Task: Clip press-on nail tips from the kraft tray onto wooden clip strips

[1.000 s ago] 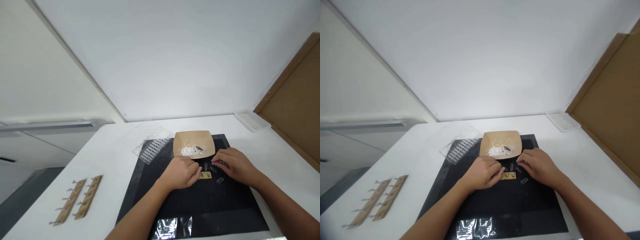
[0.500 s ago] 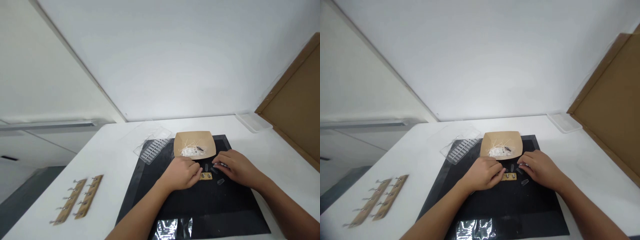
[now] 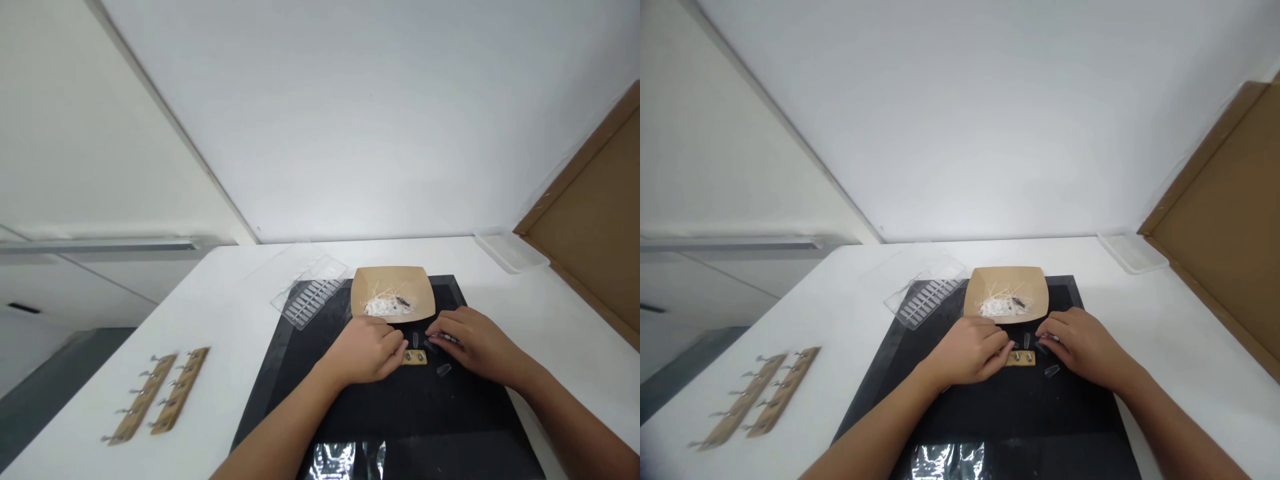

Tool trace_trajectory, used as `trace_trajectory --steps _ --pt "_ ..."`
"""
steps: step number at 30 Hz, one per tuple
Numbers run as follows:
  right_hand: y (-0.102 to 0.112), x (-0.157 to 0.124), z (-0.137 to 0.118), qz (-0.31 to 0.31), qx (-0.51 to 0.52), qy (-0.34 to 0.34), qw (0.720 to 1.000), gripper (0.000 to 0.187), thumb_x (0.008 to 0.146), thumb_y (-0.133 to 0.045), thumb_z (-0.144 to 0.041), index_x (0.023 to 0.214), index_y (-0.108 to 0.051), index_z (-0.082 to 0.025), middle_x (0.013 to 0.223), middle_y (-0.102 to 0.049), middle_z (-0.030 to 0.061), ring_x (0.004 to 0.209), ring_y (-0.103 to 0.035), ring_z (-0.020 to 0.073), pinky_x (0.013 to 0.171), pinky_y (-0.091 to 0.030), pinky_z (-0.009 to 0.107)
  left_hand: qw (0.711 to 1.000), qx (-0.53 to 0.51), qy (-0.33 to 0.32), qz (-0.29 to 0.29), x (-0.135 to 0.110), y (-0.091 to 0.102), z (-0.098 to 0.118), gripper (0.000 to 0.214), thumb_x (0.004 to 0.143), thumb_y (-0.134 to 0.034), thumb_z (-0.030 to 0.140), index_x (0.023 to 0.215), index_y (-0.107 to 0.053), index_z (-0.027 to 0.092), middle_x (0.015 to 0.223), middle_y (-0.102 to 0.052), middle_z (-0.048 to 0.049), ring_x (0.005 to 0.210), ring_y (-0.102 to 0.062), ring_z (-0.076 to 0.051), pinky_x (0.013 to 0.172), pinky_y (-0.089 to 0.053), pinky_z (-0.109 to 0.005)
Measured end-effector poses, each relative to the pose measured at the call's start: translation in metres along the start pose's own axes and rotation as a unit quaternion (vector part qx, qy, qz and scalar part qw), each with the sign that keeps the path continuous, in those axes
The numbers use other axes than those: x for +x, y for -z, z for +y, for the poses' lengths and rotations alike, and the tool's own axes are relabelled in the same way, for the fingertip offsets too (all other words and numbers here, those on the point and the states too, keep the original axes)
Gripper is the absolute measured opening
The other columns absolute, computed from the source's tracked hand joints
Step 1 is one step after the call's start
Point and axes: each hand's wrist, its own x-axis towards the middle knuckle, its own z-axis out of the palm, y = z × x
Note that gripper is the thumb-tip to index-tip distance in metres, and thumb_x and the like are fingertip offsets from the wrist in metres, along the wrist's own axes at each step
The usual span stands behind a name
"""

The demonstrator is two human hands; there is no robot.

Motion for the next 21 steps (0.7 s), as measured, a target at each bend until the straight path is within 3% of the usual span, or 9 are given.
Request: trace_trajectory --steps 21 --pt "-0.0021 0.0021 -0.0004 -0.002 0.006 -0.004 1.0 0.011 0.106 -0.057 -0.027 0.108 -0.068 -0.026 0.101 -0.072 0.0033 0.09 -0.065 0.0229 0.08 -0.045 0.036 1.0 -0.001 0.005 0.0 -0.001 -0.0023 -0.0005 0.034 0.103 -0.05 0.027 0.071 -0.057 0.019 0.06 -0.06 -0.0001 0.055 -0.058 -0.015 0.056 -0.042 -0.03"
